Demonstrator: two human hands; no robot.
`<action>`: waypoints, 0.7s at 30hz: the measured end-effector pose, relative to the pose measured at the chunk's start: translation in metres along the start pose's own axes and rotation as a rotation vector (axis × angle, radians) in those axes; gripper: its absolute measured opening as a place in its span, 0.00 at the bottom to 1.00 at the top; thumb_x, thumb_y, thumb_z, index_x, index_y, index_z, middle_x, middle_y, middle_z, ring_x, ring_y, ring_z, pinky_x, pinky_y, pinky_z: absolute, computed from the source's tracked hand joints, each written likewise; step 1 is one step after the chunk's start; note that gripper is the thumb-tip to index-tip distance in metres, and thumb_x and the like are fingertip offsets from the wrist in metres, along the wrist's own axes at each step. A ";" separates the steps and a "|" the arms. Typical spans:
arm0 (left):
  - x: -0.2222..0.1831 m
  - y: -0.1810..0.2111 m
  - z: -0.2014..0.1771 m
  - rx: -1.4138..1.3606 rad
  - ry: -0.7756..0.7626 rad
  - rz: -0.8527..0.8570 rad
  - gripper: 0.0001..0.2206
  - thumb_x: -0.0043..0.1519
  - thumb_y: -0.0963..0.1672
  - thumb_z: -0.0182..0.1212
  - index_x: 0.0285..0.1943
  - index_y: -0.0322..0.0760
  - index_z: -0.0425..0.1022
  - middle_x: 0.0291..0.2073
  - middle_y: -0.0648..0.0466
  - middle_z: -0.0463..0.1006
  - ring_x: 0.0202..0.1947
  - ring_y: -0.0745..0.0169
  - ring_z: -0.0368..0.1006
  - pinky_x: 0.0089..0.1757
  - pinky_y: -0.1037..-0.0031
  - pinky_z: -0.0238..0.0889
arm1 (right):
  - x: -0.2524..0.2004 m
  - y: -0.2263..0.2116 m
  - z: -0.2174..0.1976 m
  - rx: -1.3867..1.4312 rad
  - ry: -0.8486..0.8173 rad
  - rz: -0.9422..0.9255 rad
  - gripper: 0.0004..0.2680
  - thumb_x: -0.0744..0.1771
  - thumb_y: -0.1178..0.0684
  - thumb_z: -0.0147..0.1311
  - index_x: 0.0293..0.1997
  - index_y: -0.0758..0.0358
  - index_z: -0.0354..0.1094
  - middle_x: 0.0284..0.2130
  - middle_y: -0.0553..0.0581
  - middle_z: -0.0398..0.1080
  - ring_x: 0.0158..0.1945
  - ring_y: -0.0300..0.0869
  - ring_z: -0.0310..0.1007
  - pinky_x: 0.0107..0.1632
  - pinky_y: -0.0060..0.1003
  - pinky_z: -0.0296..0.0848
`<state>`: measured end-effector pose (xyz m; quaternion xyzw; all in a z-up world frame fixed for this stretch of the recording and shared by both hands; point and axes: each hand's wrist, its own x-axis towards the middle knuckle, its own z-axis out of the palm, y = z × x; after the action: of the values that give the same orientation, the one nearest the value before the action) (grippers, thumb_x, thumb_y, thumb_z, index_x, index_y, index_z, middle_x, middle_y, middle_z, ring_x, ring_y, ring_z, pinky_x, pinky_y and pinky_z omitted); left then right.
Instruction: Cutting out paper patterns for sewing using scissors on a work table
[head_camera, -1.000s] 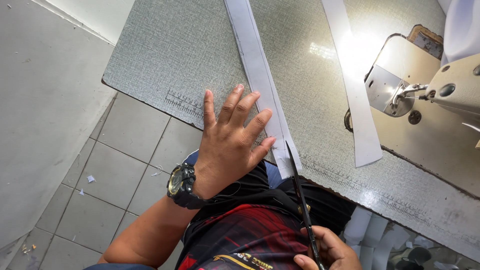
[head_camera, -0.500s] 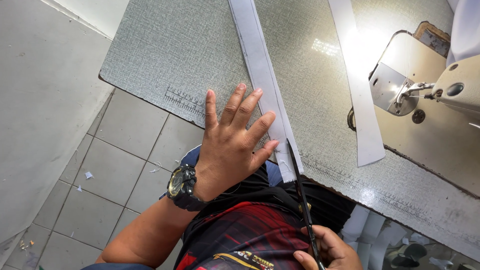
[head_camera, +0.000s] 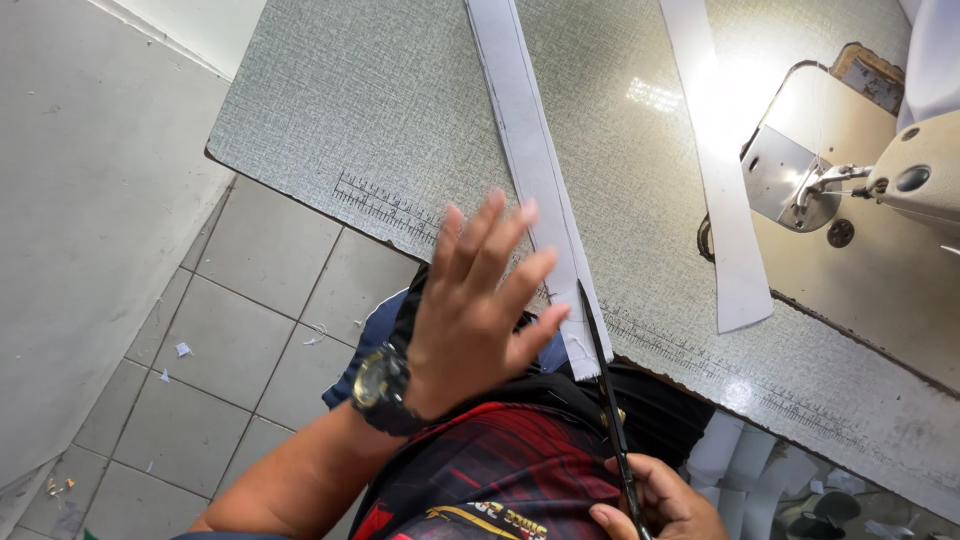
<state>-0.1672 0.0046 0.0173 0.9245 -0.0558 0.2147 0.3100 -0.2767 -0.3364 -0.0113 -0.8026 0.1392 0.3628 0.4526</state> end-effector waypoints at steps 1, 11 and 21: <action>-0.005 0.013 -0.001 0.001 0.001 0.004 0.16 0.67 0.51 0.62 0.55 0.39 0.74 0.68 0.42 0.64 0.73 0.37 0.54 0.68 0.35 0.45 | -0.001 0.000 -0.001 0.003 0.002 -0.003 0.20 0.56 0.66 0.78 0.50 0.61 0.81 0.15 0.51 0.68 0.19 0.32 0.59 0.24 0.25 0.59; -0.041 0.051 0.037 -1.043 -0.158 -1.113 0.15 0.63 0.49 0.63 0.26 0.38 0.75 0.18 0.55 0.76 0.19 0.71 0.69 0.27 0.78 0.65 | -0.016 0.024 -0.019 0.102 -0.033 0.187 0.21 0.56 0.72 0.78 0.52 0.69 0.82 0.17 0.57 0.70 0.21 0.36 0.67 0.32 0.29 0.69; -0.049 0.053 0.039 -1.207 -0.180 -1.043 0.11 0.64 0.44 0.64 0.28 0.38 0.74 0.18 0.54 0.76 0.19 0.71 0.70 0.26 0.82 0.66 | -0.016 0.000 -0.004 0.070 -0.027 0.070 0.21 0.55 0.68 0.77 0.51 0.63 0.81 0.14 0.55 0.68 0.18 0.35 0.61 0.25 0.28 0.60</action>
<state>-0.2095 -0.0622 -0.0025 0.5179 0.2522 -0.1006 0.8112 -0.2861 -0.3414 0.0010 -0.7758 0.1736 0.3843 0.4693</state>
